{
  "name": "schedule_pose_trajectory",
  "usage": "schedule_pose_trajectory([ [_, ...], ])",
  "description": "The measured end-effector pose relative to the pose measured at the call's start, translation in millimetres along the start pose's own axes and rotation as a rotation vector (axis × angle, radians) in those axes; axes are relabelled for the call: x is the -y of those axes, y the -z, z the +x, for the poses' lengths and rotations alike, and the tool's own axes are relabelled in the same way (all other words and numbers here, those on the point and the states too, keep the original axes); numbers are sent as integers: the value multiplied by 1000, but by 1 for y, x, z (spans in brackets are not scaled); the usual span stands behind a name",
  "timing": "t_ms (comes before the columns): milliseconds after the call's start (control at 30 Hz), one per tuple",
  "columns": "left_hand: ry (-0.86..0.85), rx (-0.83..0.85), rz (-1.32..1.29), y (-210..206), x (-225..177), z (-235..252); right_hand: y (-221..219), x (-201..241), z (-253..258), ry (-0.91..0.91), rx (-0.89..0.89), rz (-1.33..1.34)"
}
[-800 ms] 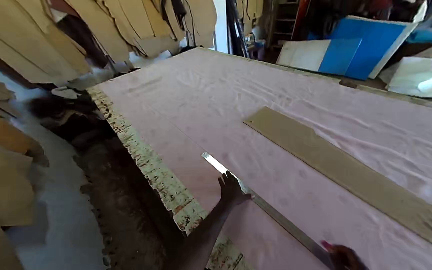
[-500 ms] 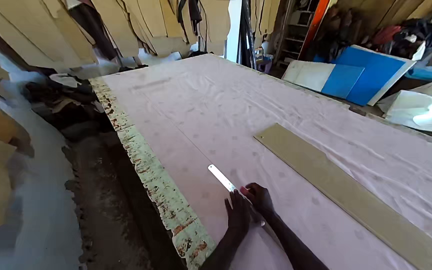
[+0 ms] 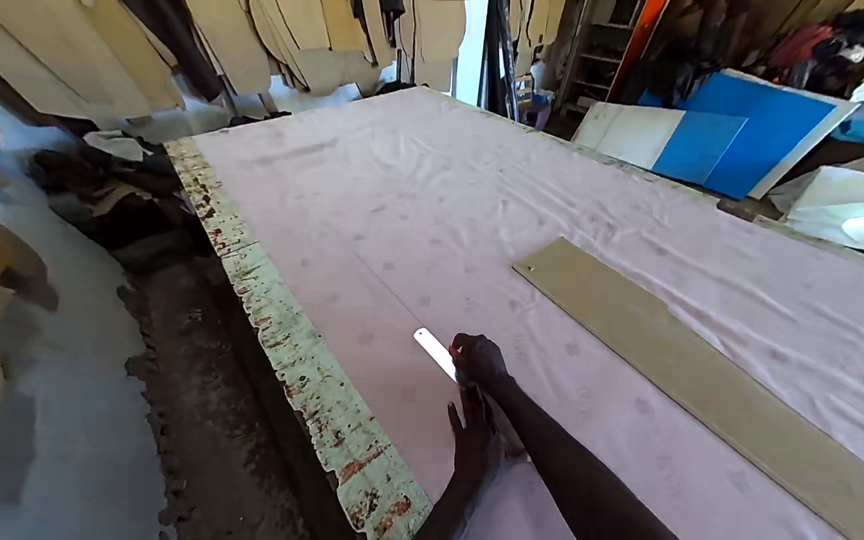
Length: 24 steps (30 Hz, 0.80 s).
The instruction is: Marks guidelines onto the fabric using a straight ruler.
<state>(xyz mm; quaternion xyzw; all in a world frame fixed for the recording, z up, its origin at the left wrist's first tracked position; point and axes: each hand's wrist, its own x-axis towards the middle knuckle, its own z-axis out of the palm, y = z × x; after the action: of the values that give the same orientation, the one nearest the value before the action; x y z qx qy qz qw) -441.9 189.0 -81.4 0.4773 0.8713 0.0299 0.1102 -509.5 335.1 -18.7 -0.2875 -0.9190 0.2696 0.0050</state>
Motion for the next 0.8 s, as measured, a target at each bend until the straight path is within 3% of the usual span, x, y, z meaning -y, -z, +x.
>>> schedule_pose_trajectory([
  [100, 1, -22, -14, 6, -1, -3, 17, -15, -39, 2, 84, -75],
  [233, 16, 11, -15, 20, -4, -2, 26, -72, -134, -9, 81, -148],
  [433, 30, 159, -17, 55, -11, -4, 35, -164, -337, -204, 32, -71],
  [800, 15, 207, 192, 30, -2, 38, 87, -282, -707, -627, -108, -101],
])
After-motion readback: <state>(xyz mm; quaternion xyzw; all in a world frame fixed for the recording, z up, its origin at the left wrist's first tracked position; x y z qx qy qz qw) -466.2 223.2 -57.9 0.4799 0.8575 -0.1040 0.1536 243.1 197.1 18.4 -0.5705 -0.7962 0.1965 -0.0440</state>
